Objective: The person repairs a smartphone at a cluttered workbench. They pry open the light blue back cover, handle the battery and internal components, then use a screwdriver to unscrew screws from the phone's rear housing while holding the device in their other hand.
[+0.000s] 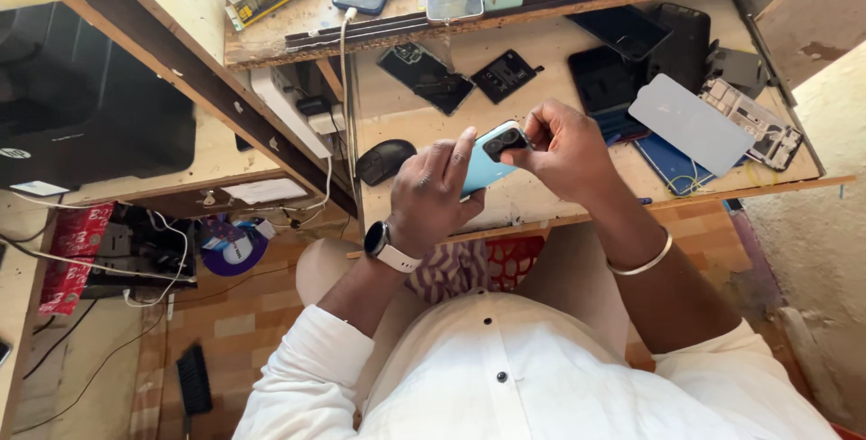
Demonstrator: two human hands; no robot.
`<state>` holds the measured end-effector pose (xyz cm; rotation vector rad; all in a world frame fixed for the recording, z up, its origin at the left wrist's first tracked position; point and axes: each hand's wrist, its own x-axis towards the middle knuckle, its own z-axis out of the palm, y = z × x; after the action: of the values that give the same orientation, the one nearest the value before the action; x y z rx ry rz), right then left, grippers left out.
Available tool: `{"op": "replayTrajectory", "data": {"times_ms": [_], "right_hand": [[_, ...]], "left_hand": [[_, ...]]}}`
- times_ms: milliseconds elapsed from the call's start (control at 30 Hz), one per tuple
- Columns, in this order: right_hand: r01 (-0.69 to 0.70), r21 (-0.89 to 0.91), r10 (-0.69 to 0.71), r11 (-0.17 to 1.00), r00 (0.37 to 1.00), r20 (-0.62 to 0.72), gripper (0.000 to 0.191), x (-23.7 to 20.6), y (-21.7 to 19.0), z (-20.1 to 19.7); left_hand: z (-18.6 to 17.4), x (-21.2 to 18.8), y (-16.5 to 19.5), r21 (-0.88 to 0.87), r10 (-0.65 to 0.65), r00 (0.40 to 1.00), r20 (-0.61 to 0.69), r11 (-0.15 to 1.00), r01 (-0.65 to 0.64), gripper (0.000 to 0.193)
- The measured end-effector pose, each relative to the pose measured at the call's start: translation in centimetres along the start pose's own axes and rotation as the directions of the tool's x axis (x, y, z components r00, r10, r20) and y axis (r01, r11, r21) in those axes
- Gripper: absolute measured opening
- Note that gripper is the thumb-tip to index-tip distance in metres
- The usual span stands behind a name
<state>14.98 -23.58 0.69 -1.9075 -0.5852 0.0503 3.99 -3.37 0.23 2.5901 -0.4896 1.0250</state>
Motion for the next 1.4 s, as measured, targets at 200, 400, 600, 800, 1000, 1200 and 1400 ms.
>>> {"op": "replayTrajectory", "data": {"times_ms": [200,400,600,800,1000,1200,1400], "right_hand": [[-0.048,-0.045,0.05,0.998,0.998,0.038,0.043,0.2,0.9,0.0],[0.052,-0.025,-0.053,0.998,0.997,-0.054,0.049,-0.6,1.0,1.3],[0.027,0.117,-0.02,0.993,0.998,-0.065,0.046,0.1,0.2,0.9],[0.134,0.268,-0.123,0.954,0.991,-0.058,0.041,-0.1,-0.7,-0.1],[0.113,0.467,-0.097,0.877,0.994,-0.058,0.038,-0.1,-0.5,-1.0],[0.21,0.593,-0.12,0.777,0.975,-0.188,0.036,-0.2,-0.6,1.2],[0.229,0.676,-0.092,0.701,0.968,-0.232,0.029,-0.9,-1.5,3.2]], "left_hand": [[0.0,0.1,-0.3,-0.054,-0.045,0.999,-0.012,0.998,0.044,0.084],[0.3,0.0,-0.6,-0.126,-0.125,0.992,-0.019,0.984,0.122,0.086],[0.0,0.3,-0.2,-0.337,-0.256,0.965,-0.055,0.915,0.224,0.062],[0.7,0.7,2.3,-0.396,-0.389,0.909,-0.148,0.866,0.306,0.032],[2.1,0.7,3.4,-0.441,-0.414,0.892,-0.18,0.845,0.303,0.031],[3.4,0.7,4.4,-0.46,-0.476,0.854,-0.21,0.819,0.343,0.03],[5.6,0.6,2.5,-0.735,-0.636,0.77,0.037,0.505,0.453,0.033]]}}
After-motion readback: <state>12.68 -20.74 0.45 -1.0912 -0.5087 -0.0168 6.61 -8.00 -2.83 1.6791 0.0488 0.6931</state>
